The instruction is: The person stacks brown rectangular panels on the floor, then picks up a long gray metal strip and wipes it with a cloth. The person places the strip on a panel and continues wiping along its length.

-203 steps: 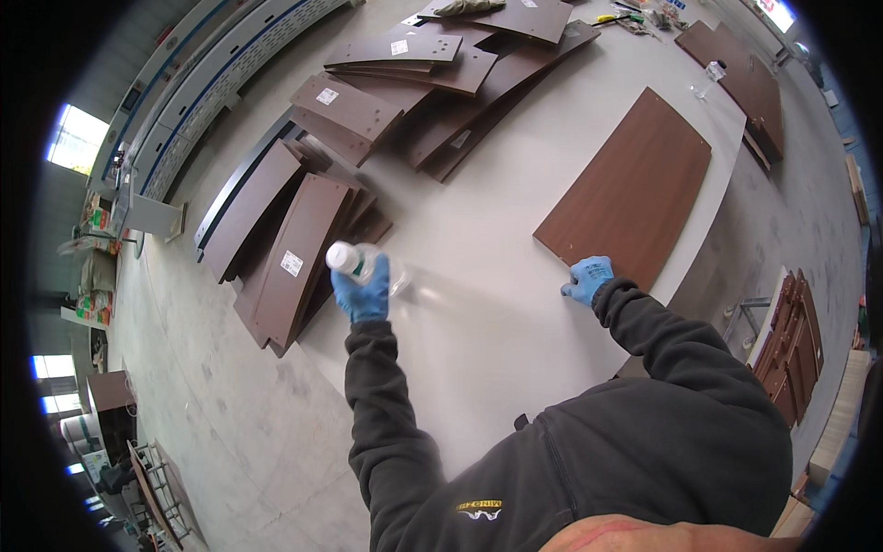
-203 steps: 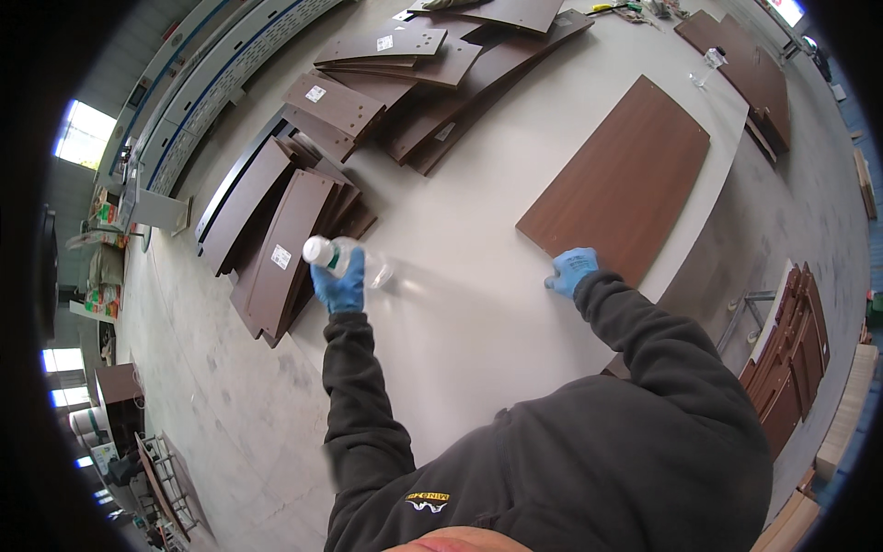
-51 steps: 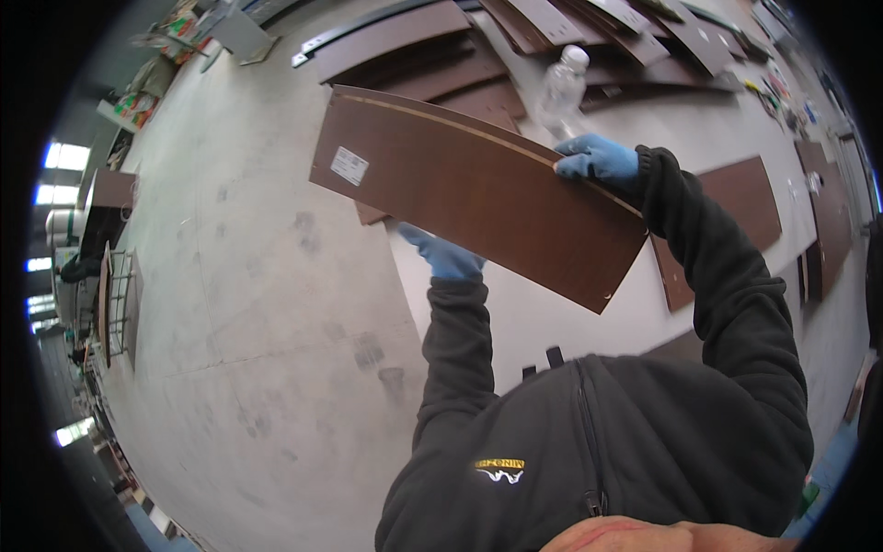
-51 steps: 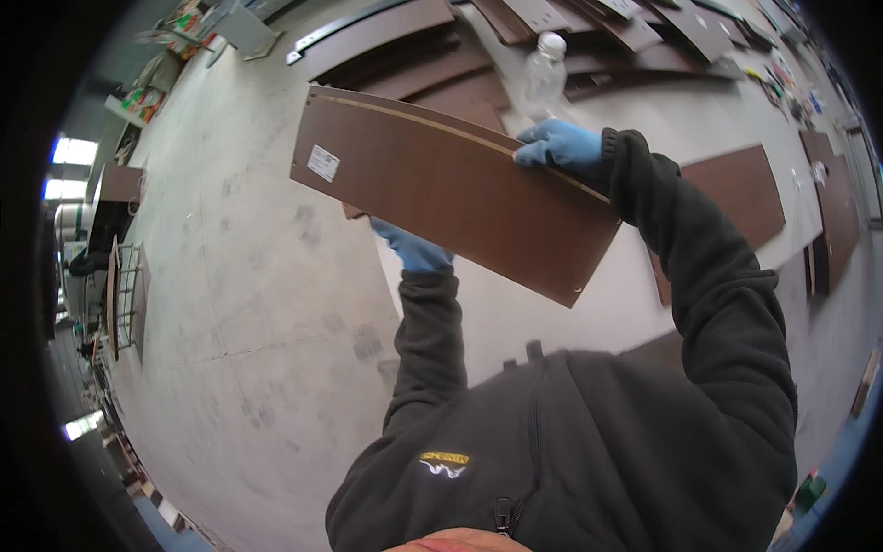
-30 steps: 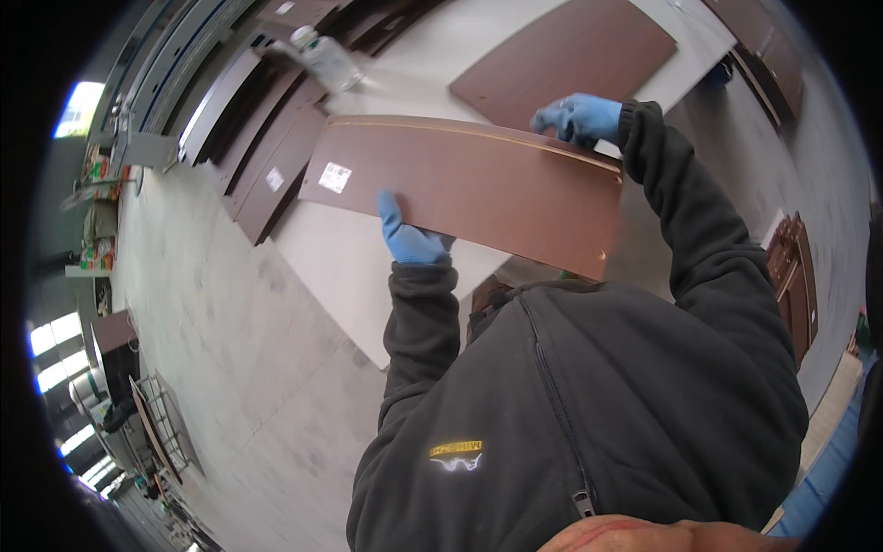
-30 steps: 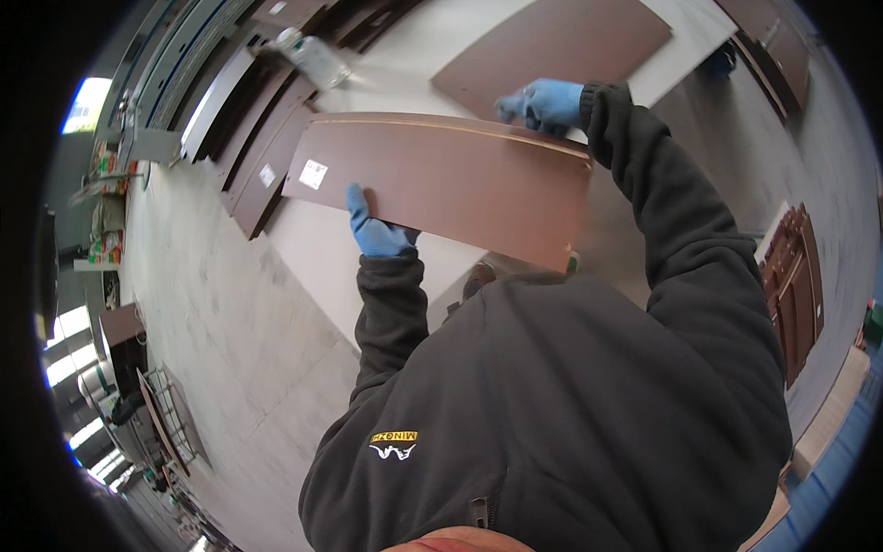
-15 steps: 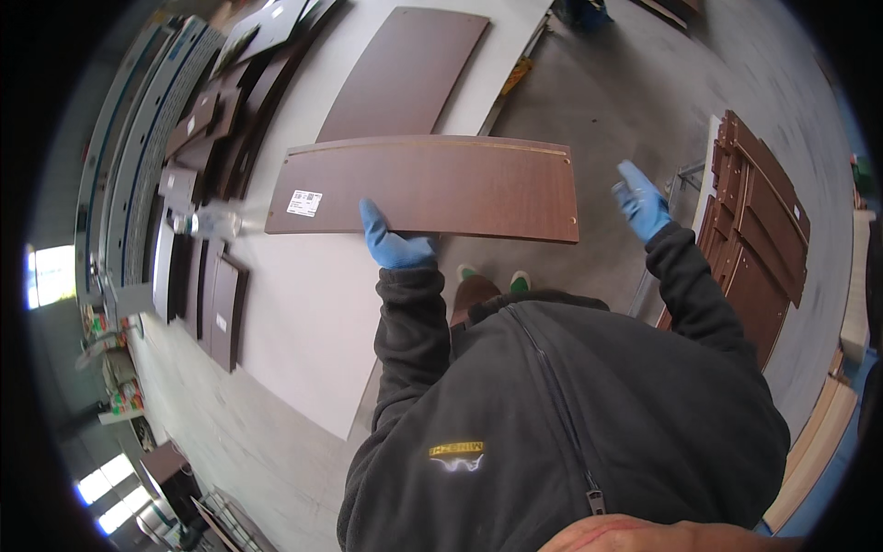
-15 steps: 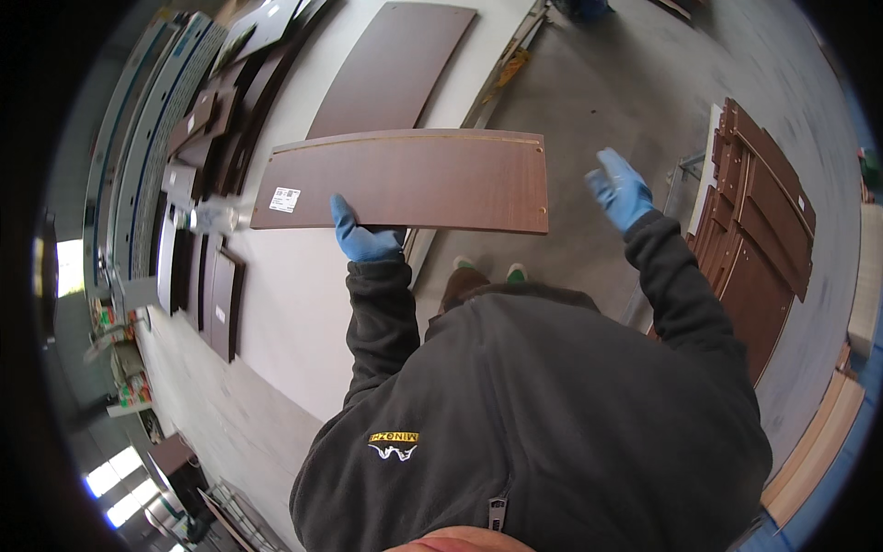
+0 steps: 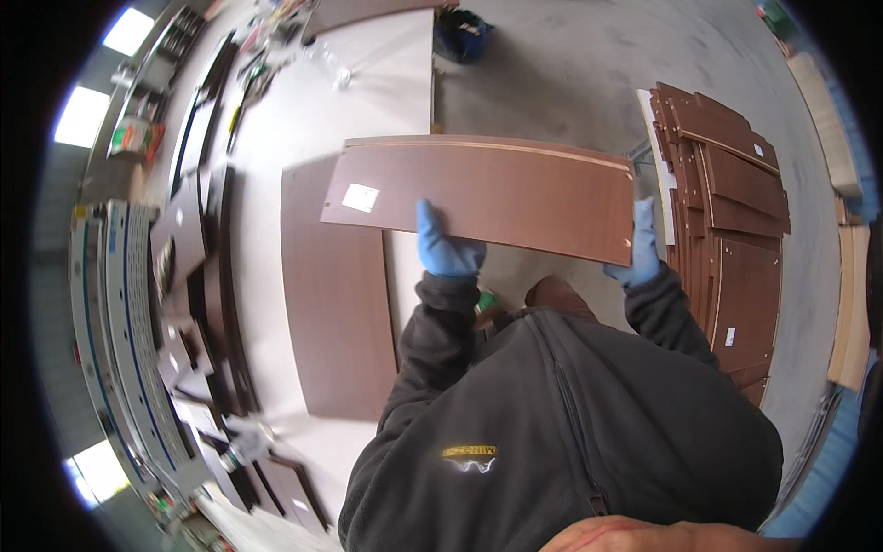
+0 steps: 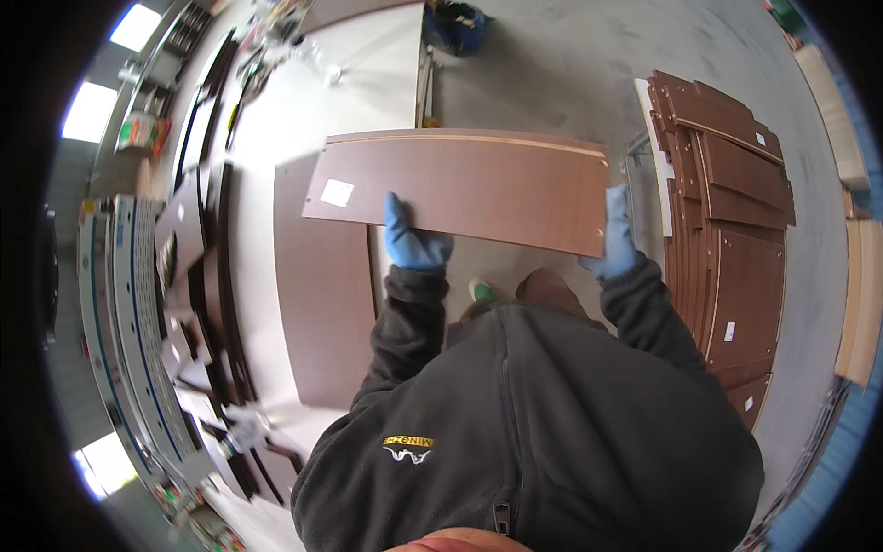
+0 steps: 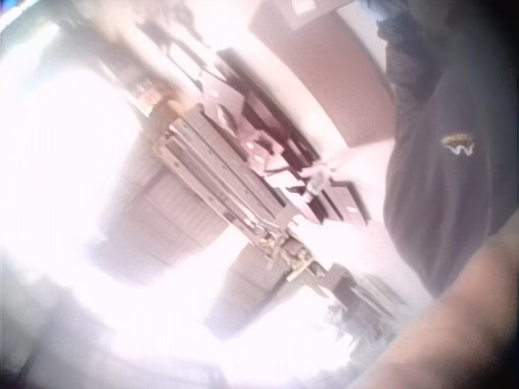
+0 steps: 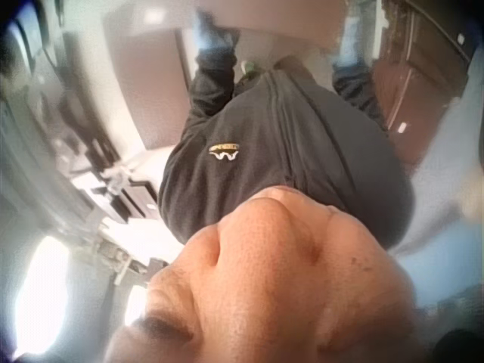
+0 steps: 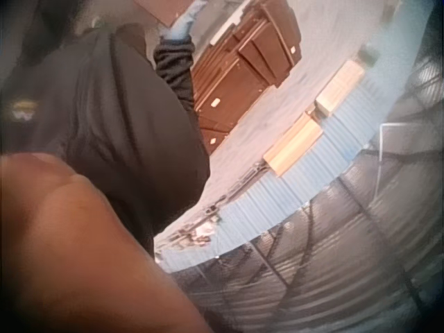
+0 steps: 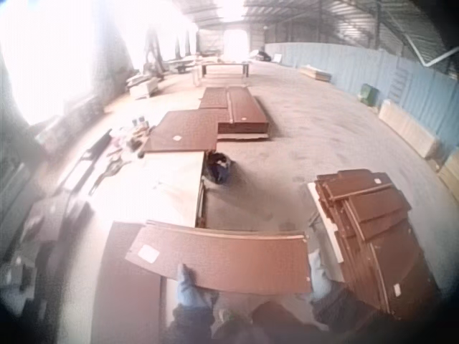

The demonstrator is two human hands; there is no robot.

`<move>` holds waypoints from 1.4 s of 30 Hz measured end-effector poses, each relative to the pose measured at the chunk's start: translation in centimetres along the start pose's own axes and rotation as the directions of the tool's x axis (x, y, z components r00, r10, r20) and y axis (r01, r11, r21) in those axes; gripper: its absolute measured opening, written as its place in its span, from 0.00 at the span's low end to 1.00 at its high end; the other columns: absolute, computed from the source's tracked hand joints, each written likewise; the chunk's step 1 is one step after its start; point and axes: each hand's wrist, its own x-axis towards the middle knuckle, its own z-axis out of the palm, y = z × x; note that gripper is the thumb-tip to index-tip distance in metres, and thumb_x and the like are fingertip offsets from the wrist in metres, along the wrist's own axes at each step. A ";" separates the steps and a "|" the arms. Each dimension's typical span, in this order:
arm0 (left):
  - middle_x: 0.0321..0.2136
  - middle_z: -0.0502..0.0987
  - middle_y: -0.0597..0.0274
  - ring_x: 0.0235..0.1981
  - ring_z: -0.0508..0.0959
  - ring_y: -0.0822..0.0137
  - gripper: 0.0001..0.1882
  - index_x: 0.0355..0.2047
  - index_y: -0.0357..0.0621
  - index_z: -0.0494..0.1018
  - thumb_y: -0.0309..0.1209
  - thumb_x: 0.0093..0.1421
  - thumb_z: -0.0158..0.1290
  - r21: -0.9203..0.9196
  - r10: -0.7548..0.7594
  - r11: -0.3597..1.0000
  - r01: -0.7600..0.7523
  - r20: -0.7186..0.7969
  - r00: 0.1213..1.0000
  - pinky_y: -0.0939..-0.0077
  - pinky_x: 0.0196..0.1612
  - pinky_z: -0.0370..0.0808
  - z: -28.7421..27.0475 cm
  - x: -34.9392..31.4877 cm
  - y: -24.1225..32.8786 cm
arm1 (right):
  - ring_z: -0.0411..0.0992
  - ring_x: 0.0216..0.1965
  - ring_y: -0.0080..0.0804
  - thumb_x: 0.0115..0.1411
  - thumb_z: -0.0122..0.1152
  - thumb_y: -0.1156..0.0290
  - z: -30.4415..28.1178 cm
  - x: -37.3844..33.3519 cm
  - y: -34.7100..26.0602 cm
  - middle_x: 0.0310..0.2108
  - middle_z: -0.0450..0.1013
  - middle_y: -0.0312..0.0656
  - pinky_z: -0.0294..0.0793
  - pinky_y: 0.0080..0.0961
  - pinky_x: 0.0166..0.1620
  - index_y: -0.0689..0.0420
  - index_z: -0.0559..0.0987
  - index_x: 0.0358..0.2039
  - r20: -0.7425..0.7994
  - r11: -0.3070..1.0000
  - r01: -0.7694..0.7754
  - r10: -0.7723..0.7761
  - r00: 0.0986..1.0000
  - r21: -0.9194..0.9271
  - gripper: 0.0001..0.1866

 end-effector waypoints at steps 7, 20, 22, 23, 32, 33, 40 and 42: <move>0.59 0.77 0.55 0.59 0.78 0.55 0.26 0.64 0.44 0.69 0.47 0.75 0.52 0.260 -0.314 0.924 0.282 0.091 0.945 0.53 0.63 0.75 7.0 16.4 -7.0 | 0.80 0.48 0.31 0.68 0.65 0.51 -5.4 5.9 -6.6 0.50 0.79 0.35 0.82 0.35 0.45 0.50 0.76 0.61 -0.297 0.980 0.194 -0.197 0.934 -0.040 0.26; 0.56 0.81 0.56 0.57 0.81 0.56 0.28 0.62 0.48 0.72 0.51 0.70 0.56 0.419 -0.612 0.696 0.583 -0.079 0.787 0.52 0.53 0.83 19.0 52.7 -16.3 | 0.77 0.55 0.34 0.70 0.64 0.62 -10.5 34.2 -31.3 0.56 0.75 0.41 0.79 0.36 0.56 0.58 0.74 0.63 -0.352 0.943 0.330 -0.321 0.879 -0.038 0.24; 0.56 0.81 0.59 0.57 0.81 0.57 0.29 0.62 0.50 0.73 0.52 0.69 0.58 0.397 -0.593 0.715 0.576 -0.091 0.800 0.52 0.54 0.83 20.8 57.9 -16.9 | 0.76 0.55 0.34 0.71 0.62 0.63 -8.9 38.8 -35.2 0.56 0.75 0.42 0.79 0.35 0.57 0.59 0.73 0.64 -0.239 0.933 0.358 -0.354 0.904 -0.028 0.25; 0.56 0.80 0.59 0.57 0.81 0.57 0.28 0.63 0.50 0.72 0.51 0.69 0.58 0.386 -0.595 0.718 0.579 -0.092 0.798 0.52 0.55 0.83 21.5 60.4 -17.1 | 0.77 0.55 0.34 0.71 0.62 0.63 -8.3 41.0 -37.2 0.56 0.75 0.42 0.79 0.35 0.57 0.60 0.73 0.64 -0.304 0.943 0.327 -0.332 0.893 -0.067 0.25; 0.59 0.79 0.62 0.59 0.80 0.58 0.26 0.63 0.52 0.72 0.48 0.70 0.57 0.279 -0.702 0.685 0.673 0.005 0.712 0.53 0.59 0.80 26.2 87.4 -19.3 | 0.78 0.55 0.37 0.70 0.63 0.63 -6.0 63.3 -50.4 0.56 0.77 0.43 0.79 0.37 0.57 0.59 0.72 0.64 -0.355 0.936 0.336 -0.351 0.867 -0.107 0.26; 0.59 0.79 0.62 0.59 0.80 0.58 0.26 0.63 0.51 0.72 0.48 0.70 0.57 0.288 -0.719 0.662 0.692 -0.017 0.695 0.53 0.59 0.80 27.1 90.5 -19.6 | 0.77 0.56 0.37 0.70 0.62 0.63 -5.6 65.3 -51.9 0.56 0.77 0.43 0.78 0.37 0.58 0.60 0.72 0.65 -0.349 0.940 0.329 -0.339 0.874 -0.089 0.26; 0.59 0.79 0.60 0.59 0.80 0.56 0.24 0.62 0.50 0.73 0.45 0.70 0.58 0.236 -0.751 0.623 0.746 -0.088 0.655 0.50 0.58 0.80 31.1 108.5 -23.7 | 0.77 0.56 0.37 0.71 0.61 0.64 -6.1 79.7 -61.0 0.57 0.76 0.44 0.76 0.37 0.60 0.60 0.70 0.66 -0.399 0.931 0.361 -0.350 0.848 -0.050 0.27; 0.57 0.80 0.59 0.58 0.80 0.56 0.23 0.61 0.49 0.73 0.44 0.70 0.58 0.172 -0.765 0.620 0.766 -0.084 0.638 0.50 0.58 0.80 31.3 114.0 -25.3 | 0.77 0.55 0.37 0.71 0.60 0.64 -8.0 85.3 -63.9 0.56 0.76 0.43 0.77 0.37 0.60 0.60 0.71 0.66 -0.364 0.937 0.348 -0.335 0.869 -0.030 0.26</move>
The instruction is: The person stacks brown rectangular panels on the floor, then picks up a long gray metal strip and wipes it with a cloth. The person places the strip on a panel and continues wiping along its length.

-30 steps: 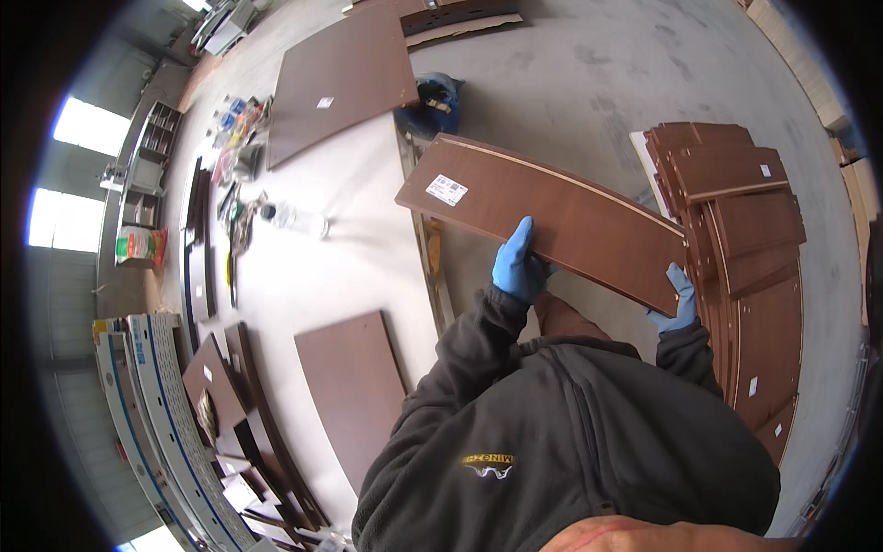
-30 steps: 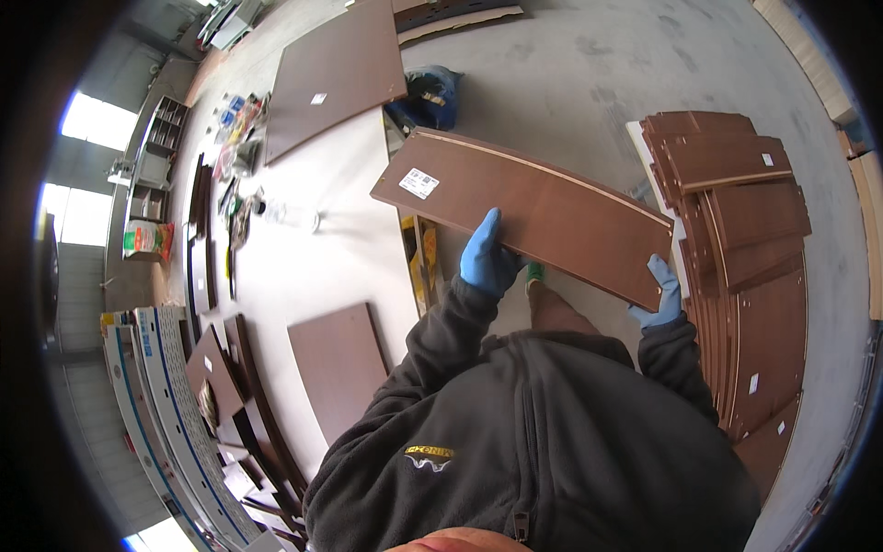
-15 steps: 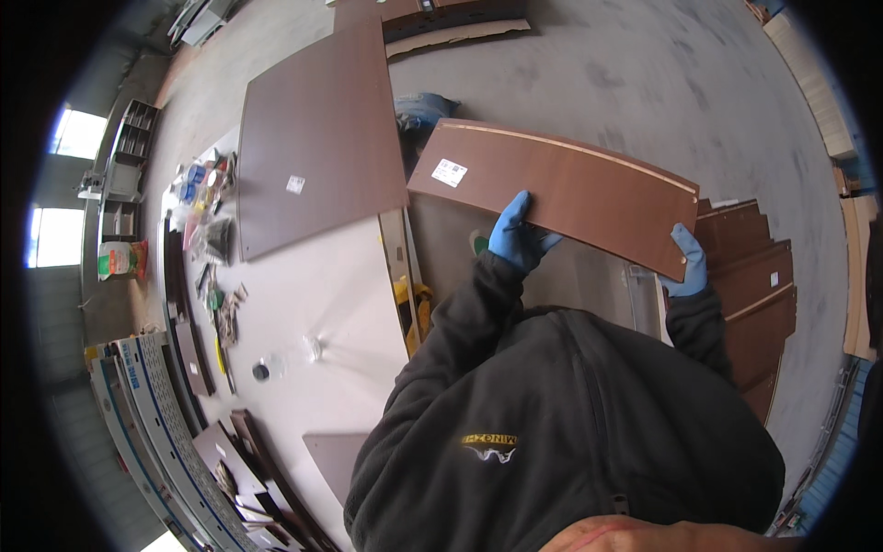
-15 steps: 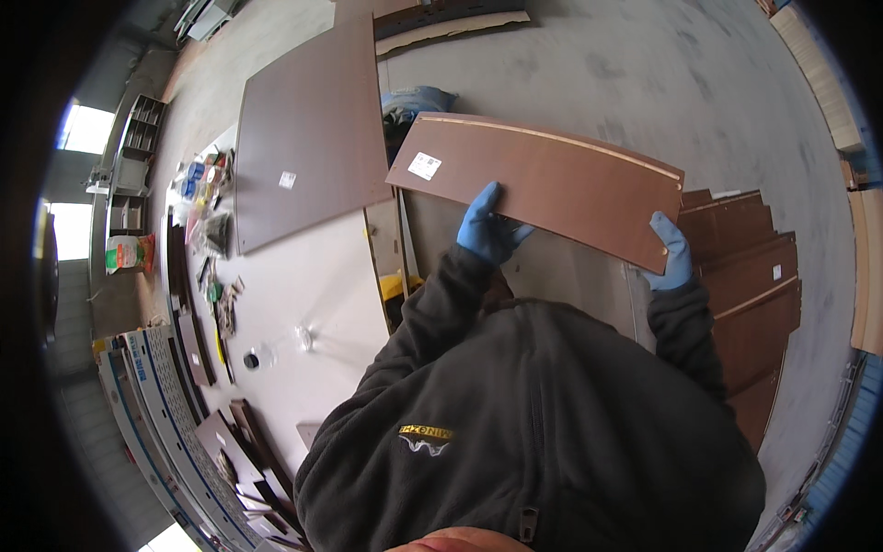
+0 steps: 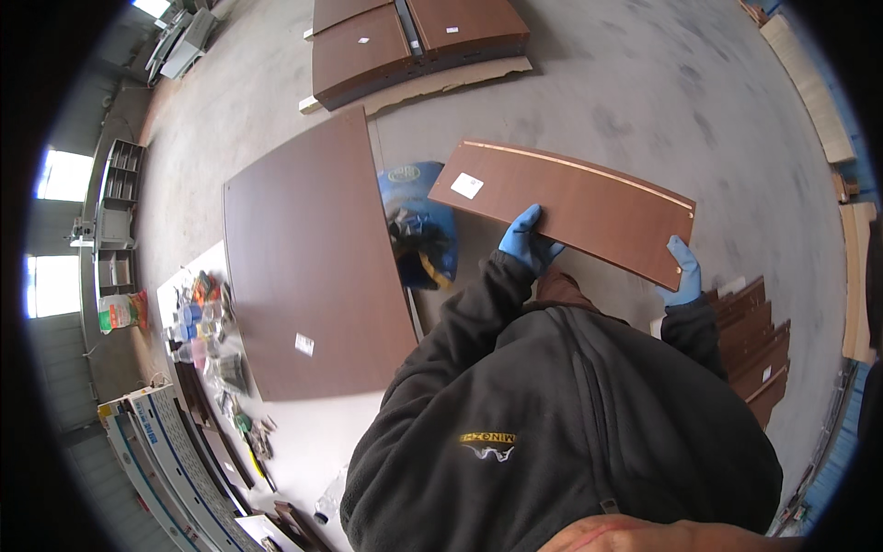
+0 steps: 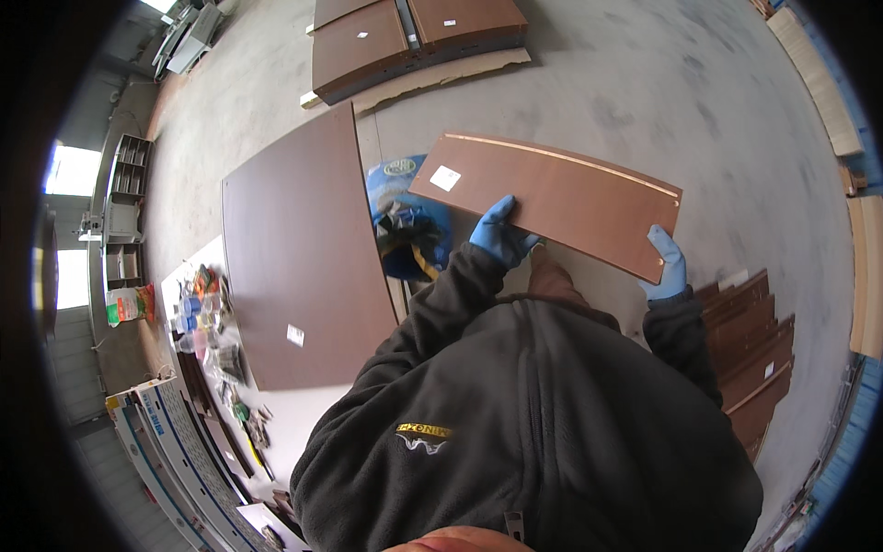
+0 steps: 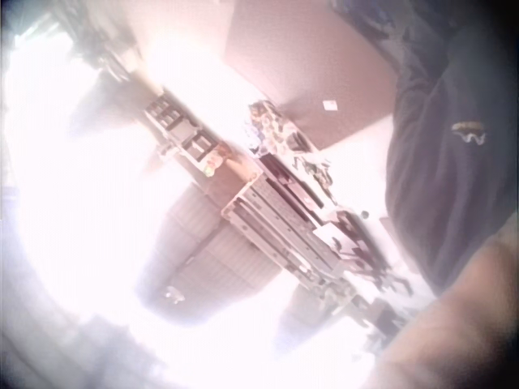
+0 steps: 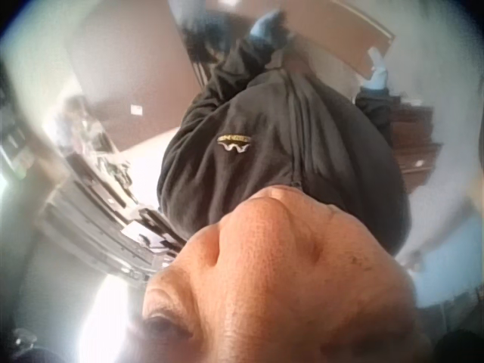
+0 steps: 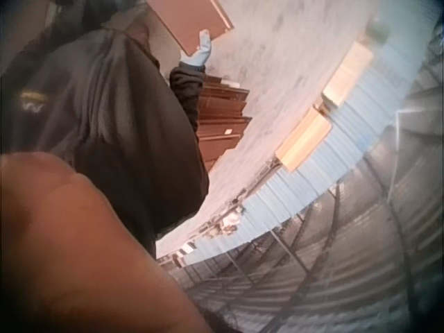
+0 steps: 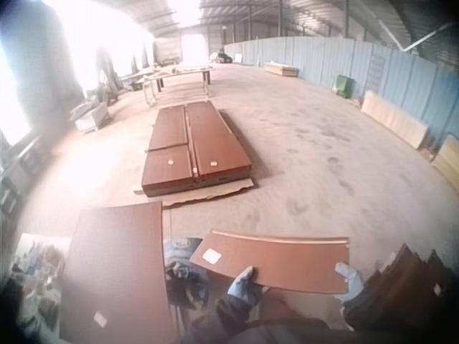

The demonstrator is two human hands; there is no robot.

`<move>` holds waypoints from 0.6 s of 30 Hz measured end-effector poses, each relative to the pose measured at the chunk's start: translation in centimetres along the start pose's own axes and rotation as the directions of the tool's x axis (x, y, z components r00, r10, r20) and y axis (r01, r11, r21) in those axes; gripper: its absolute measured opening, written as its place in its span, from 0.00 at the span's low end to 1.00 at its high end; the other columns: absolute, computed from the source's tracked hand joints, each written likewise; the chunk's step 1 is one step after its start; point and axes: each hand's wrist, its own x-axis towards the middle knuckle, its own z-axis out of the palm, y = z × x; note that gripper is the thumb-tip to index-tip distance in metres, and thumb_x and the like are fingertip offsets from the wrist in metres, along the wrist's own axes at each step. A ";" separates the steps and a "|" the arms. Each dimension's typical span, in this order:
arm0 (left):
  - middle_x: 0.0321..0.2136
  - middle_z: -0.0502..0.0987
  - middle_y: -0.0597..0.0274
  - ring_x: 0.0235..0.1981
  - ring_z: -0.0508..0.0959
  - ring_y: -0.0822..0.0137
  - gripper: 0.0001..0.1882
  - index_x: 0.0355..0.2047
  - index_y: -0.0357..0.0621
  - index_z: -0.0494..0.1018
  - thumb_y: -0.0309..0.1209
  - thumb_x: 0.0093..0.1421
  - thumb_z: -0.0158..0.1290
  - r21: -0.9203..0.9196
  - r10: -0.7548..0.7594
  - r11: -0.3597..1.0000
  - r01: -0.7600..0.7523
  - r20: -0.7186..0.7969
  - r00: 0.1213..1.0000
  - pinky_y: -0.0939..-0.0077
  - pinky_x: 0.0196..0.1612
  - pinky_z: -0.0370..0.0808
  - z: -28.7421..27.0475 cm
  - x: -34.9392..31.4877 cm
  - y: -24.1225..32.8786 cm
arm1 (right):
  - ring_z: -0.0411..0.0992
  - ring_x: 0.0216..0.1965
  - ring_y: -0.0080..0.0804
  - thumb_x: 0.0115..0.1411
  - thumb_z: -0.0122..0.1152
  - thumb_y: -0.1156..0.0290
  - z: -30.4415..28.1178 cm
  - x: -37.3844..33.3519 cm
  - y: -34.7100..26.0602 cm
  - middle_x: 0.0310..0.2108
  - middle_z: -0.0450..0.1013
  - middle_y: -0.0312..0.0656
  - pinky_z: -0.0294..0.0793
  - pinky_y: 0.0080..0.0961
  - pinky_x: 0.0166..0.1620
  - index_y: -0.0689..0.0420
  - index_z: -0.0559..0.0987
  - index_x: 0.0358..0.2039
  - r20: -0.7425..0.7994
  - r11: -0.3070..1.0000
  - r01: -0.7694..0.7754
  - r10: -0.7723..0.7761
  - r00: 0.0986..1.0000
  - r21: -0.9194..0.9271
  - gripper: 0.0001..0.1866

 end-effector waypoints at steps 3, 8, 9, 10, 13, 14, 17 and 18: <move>0.55 0.81 0.59 0.57 0.80 0.56 0.20 0.58 0.48 0.75 0.41 0.70 0.58 -0.040 0.074 0.996 -0.079 -0.111 0.991 0.51 0.57 0.79 0.7 7.1 4.7 | 0.78 0.54 0.36 0.71 0.60 0.65 1.3 10.6 -1.5 0.54 0.77 0.42 0.78 0.35 0.59 0.60 0.73 0.63 0.033 1.000 -0.021 0.021 0.999 -0.009 0.24; 0.45 0.83 0.63 0.53 0.81 0.56 0.12 0.46 0.46 0.78 0.39 0.70 0.58 -0.093 0.178 0.973 -0.211 -0.280 0.943 0.52 0.61 0.78 4.8 17.9 13.7 | 0.79 0.51 0.33 0.70 0.61 0.66 5.8 26.7 -7.2 0.50 0.79 0.41 0.79 0.33 0.56 0.60 0.76 0.58 0.109 0.986 -0.159 0.163 0.981 -0.042 0.19; 0.43 0.83 0.64 0.52 0.81 0.57 0.10 0.44 0.46 0.78 0.38 0.70 0.58 -0.089 0.194 0.969 -0.229 -0.296 0.935 0.52 0.61 0.78 5.6 19.2 15.1 | 0.79 0.51 0.33 0.70 0.61 0.66 7.1 29.7 -8.4 0.50 0.79 0.41 0.80 0.34 0.57 0.61 0.76 0.58 0.079 0.976 -0.193 0.201 0.976 -0.100 0.20; 0.41 0.83 0.65 0.51 0.81 0.57 0.09 0.42 0.46 0.78 0.38 0.70 0.58 -0.131 0.199 0.962 -0.240 -0.266 0.943 0.52 0.62 0.78 6.0 20.0 15.8 | 0.79 0.52 0.34 0.69 0.61 0.66 8.1 32.1 -9.4 0.50 0.79 0.42 0.80 0.34 0.57 0.61 0.76 0.58 0.107 0.966 -0.221 0.235 0.966 -0.131 0.20; 0.38 0.82 0.66 0.51 0.82 0.57 0.08 0.41 0.46 0.78 0.36 0.69 0.60 -0.139 0.251 0.940 -0.311 -0.334 0.908 0.53 0.63 0.78 7.0 23.7 21.5 | 0.79 0.52 0.35 0.69 0.61 0.65 12.8 41.1 -11.7 0.51 0.78 0.43 0.80 0.34 0.57 0.62 0.75 0.59 0.190 0.946 -0.264 0.299 0.935 -0.185 0.22; 0.46 0.82 0.62 0.53 0.81 0.54 0.09 0.46 0.45 0.77 0.34 0.70 0.60 -0.172 0.249 0.937 -0.303 -0.275 0.928 0.53 0.62 0.78 7.0 24.7 23.7 | 0.79 0.52 0.35 0.69 0.61 0.65 14.4 44.0 -12.0 0.51 0.78 0.43 0.80 0.35 0.57 0.62 0.75 0.60 0.216 0.943 -0.273 0.311 0.926 -0.187 0.22; 0.51 0.81 0.58 0.55 0.80 0.53 0.12 0.50 0.43 0.76 0.33 0.70 0.59 -0.281 0.225 0.901 -0.330 -0.347 0.911 0.52 0.63 0.78 6.0 28.9 30.4 | 0.79 0.53 0.36 0.69 0.60 0.66 19.3 52.1 -11.9 0.53 0.78 0.44 0.80 0.35 0.57 0.63 0.74 0.61 0.272 0.932 -0.315 0.354 0.895 -0.178 0.24; 0.51 0.81 0.55 0.57 0.80 0.53 0.13 0.52 0.41 0.76 0.33 0.72 0.56 -0.261 0.233 0.899 -0.352 -0.395 0.888 0.53 0.63 0.78 5.5 30.6 33.2 | 0.79 0.53 0.36 0.69 0.60 0.65 21.0 54.8 -11.6 0.53 0.77 0.44 0.80 0.36 0.57 0.63 0.73 0.62 0.270 0.927 -0.311 0.361 0.892 -0.210 0.24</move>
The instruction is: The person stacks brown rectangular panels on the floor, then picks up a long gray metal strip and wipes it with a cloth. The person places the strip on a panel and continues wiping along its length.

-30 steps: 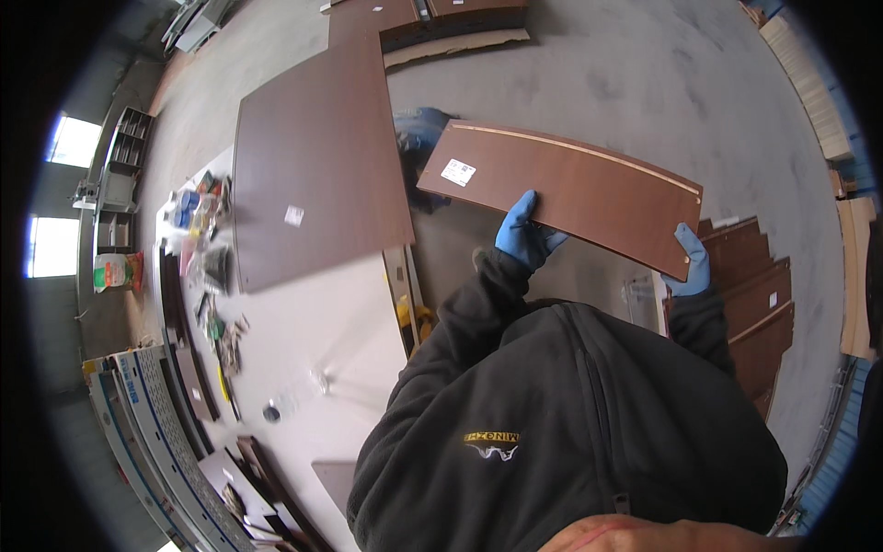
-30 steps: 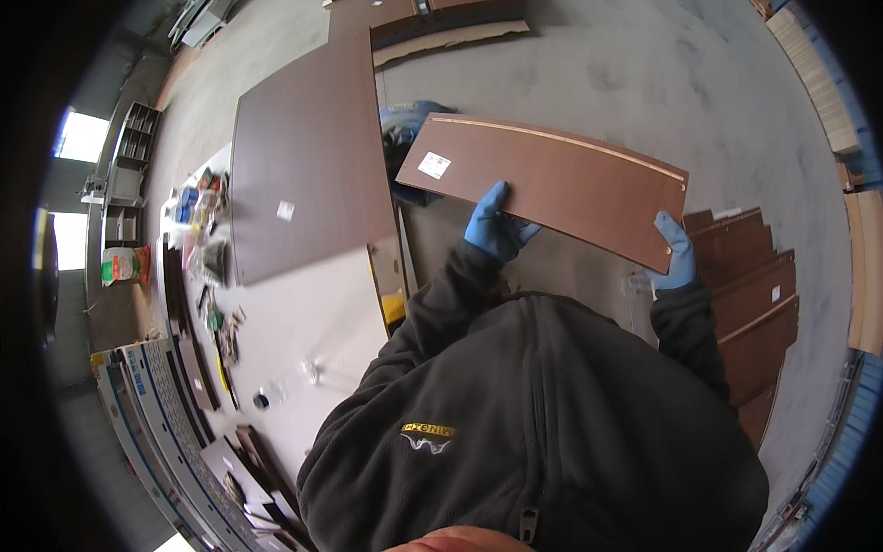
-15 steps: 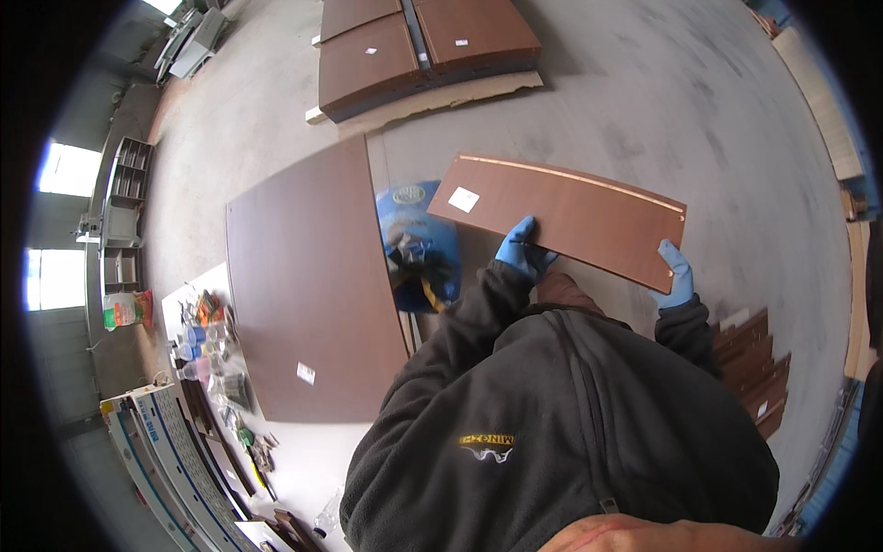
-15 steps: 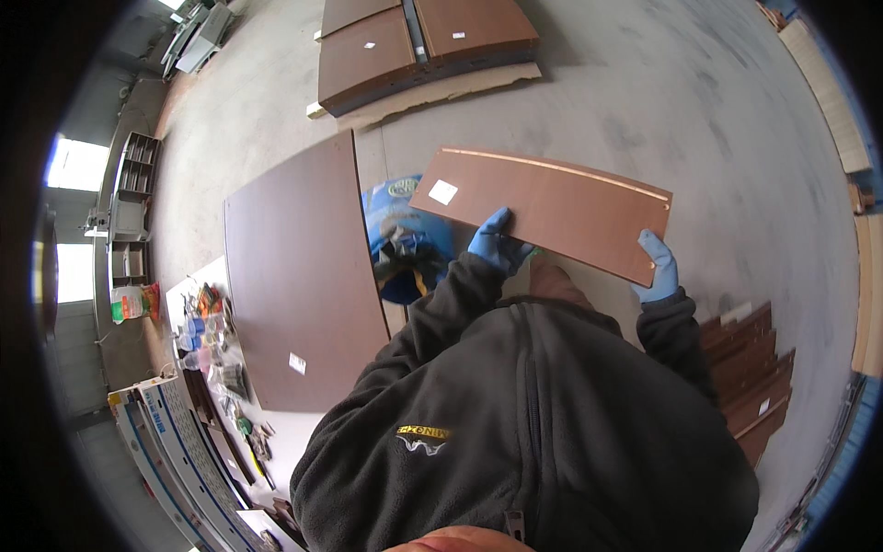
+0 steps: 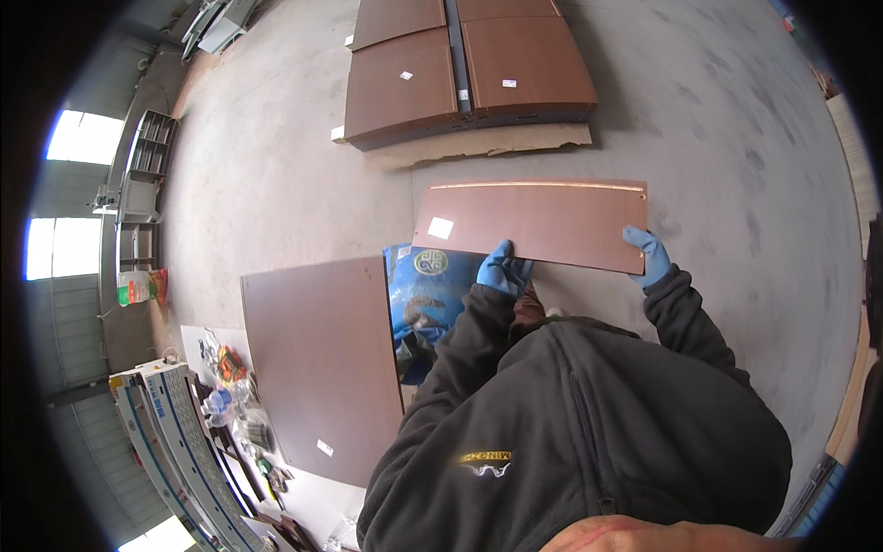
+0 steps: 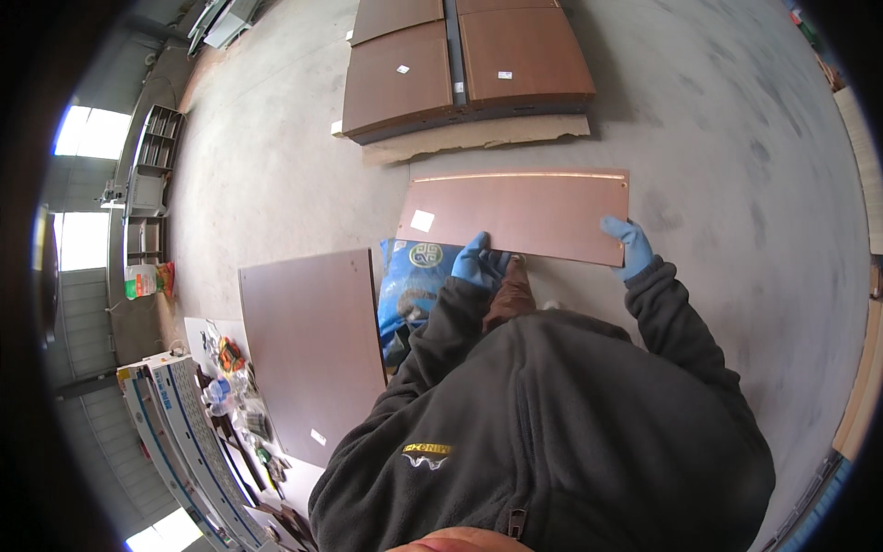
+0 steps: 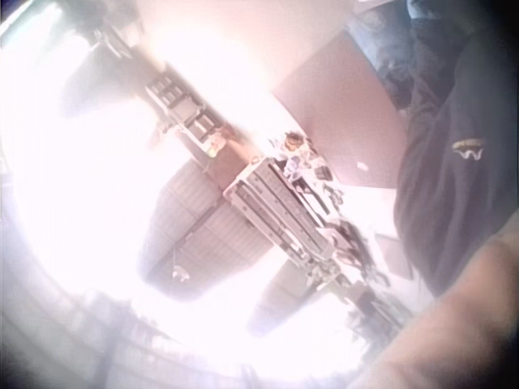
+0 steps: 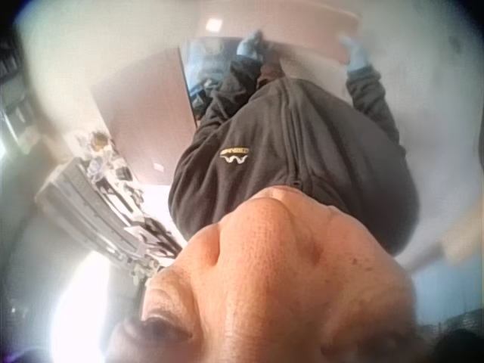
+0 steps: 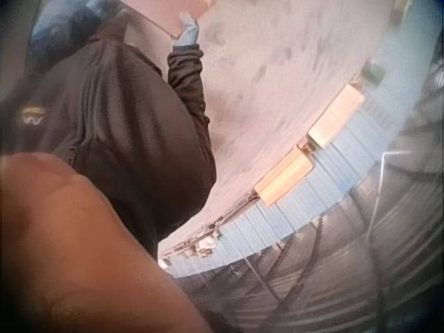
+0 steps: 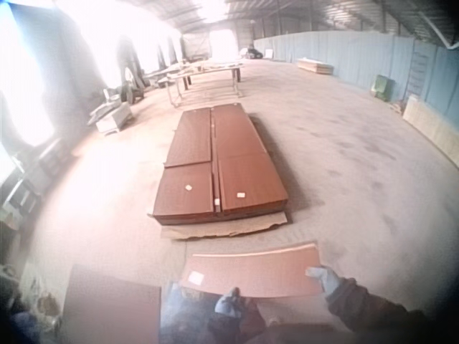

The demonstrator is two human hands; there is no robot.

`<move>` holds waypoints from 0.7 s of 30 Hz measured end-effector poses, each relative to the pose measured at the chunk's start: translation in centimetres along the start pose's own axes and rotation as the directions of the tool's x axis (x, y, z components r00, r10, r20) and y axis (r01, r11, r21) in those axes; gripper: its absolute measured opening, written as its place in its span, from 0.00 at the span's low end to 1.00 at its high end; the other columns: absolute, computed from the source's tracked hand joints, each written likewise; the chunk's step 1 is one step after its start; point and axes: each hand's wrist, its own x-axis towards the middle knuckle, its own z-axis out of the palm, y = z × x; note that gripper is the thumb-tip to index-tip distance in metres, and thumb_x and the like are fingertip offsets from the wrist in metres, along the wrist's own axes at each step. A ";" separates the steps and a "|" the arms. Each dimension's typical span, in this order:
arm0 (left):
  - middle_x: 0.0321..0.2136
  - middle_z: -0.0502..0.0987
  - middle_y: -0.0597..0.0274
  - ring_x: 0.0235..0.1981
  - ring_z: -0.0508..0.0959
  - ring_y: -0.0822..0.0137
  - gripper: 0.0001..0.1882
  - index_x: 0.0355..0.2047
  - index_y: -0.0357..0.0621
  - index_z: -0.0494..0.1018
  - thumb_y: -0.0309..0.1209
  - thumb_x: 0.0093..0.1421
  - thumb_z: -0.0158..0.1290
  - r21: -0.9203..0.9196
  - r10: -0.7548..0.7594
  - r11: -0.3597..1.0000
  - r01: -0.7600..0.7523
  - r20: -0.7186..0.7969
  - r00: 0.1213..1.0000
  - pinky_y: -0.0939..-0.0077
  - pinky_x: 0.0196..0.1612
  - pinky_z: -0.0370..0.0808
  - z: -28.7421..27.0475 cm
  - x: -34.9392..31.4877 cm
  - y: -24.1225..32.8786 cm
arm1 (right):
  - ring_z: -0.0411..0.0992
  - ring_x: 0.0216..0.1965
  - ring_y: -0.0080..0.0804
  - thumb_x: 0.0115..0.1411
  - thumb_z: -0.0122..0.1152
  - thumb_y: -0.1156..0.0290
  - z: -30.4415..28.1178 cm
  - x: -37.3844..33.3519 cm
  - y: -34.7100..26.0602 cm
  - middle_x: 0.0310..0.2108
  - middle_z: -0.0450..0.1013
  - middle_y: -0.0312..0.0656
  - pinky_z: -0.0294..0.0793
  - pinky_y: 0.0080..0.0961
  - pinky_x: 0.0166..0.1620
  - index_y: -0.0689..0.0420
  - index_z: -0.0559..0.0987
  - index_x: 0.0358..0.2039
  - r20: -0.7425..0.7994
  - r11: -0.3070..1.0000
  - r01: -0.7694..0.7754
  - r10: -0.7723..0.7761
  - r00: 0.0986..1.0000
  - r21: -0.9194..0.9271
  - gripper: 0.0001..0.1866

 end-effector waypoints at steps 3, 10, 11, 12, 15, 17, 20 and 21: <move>0.53 0.83 0.61 0.57 0.81 0.57 0.13 0.53 0.47 0.77 0.37 0.73 0.56 0.070 0.107 0.991 -0.117 0.128 0.986 0.55 0.63 0.77 2.9 5.8 6.0 | 0.78 0.55 0.37 0.70 0.61 0.62 2.2 8.8 -2.6 0.55 0.77 0.44 0.79 0.38 0.59 0.62 0.72 0.63 0.028 0.999 -0.026 0.026 0.999 0.020 0.26; 0.56 0.81 0.54 0.59 0.79 0.53 0.16 0.56 0.40 0.75 0.35 0.75 0.51 0.090 0.213 0.973 -0.213 0.017 0.977 0.51 0.66 0.76 14.3 15.9 19.2 | 0.72 0.64 0.48 0.71 0.59 0.43 5.7 23.7 -7.3 0.62 0.73 0.50 0.70 0.50 0.67 0.53 0.70 0.68 0.033 0.964 -0.117 0.112 0.993 0.237 0.35; 0.56 0.81 0.53 0.60 0.79 0.53 0.16 0.56 0.39 0.75 0.35 0.76 0.50 0.069 0.233 0.970 -0.235 0.035 0.972 0.51 0.66 0.76 15.9 17.1 21.3 | 0.71 0.65 0.50 0.71 0.58 0.40 6.0 25.7 -8.0 0.63 0.72 0.51 0.69 0.51 0.68 0.51 0.69 0.69 0.017 0.965 -0.142 0.141 0.990 0.220 0.35; 0.58 0.80 0.50 0.62 0.78 0.52 0.17 0.59 0.36 0.73 0.34 0.77 0.49 0.054 0.235 0.971 -0.235 -0.008 0.972 0.53 0.69 0.75 17.2 18.6 23.3 | 0.68 0.68 0.53 0.72 0.54 0.37 6.3 27.7 -8.7 0.64 0.71 0.52 0.67 0.52 0.69 0.50 0.69 0.69 0.005 0.980 -0.123 0.124 0.992 0.156 0.36; 0.59 0.78 0.50 0.62 0.77 0.52 0.18 0.61 0.35 0.71 0.33 0.77 0.48 -0.016 0.080 0.997 -0.079 0.109 0.991 0.55 0.69 0.74 19.8 22.6 29.0 | 0.68 0.68 0.55 0.72 0.54 0.39 7.0 34.4 -11.0 0.63 0.71 0.53 0.67 0.53 0.69 0.51 0.70 0.67 -0.046 0.968 -0.153 0.165 0.985 0.199 0.35; 0.59 0.78 0.50 0.62 0.77 0.53 0.19 0.62 0.35 0.71 0.33 0.77 0.48 -0.081 0.019 0.997 -0.001 0.212 0.977 0.56 0.70 0.74 21.4 25.9 32.8 | 0.70 0.65 0.54 0.72 0.56 0.40 8.1 40.3 -12.4 0.62 0.72 0.52 0.68 0.54 0.68 0.51 0.70 0.66 -0.044 0.963 -0.189 0.201 0.979 0.194 0.33; 0.58 0.79 0.52 0.60 0.78 0.54 0.18 0.60 0.35 0.71 0.33 0.77 0.49 -0.114 -0.012 0.993 0.041 0.242 0.970 0.56 0.68 0.75 24.2 30.2 37.7 | 0.72 0.63 0.50 0.72 0.57 0.43 10.1 48.8 -13.8 0.62 0.73 0.51 0.68 0.51 0.69 0.52 0.71 0.66 -0.137 0.957 -0.211 0.241 0.961 0.199 0.32; 0.57 0.79 0.53 0.60 0.79 0.54 0.17 0.60 0.36 0.72 0.33 0.76 0.49 -0.011 0.121 0.993 -0.120 0.150 0.981 0.56 0.68 0.76 25.3 31.9 38.7 | 0.72 0.63 0.50 0.73 0.57 0.44 10.8 51.9 -14.1 0.62 0.73 0.50 0.68 0.49 0.70 0.52 0.71 0.66 -0.050 0.954 -0.215 0.230 0.972 0.207 0.31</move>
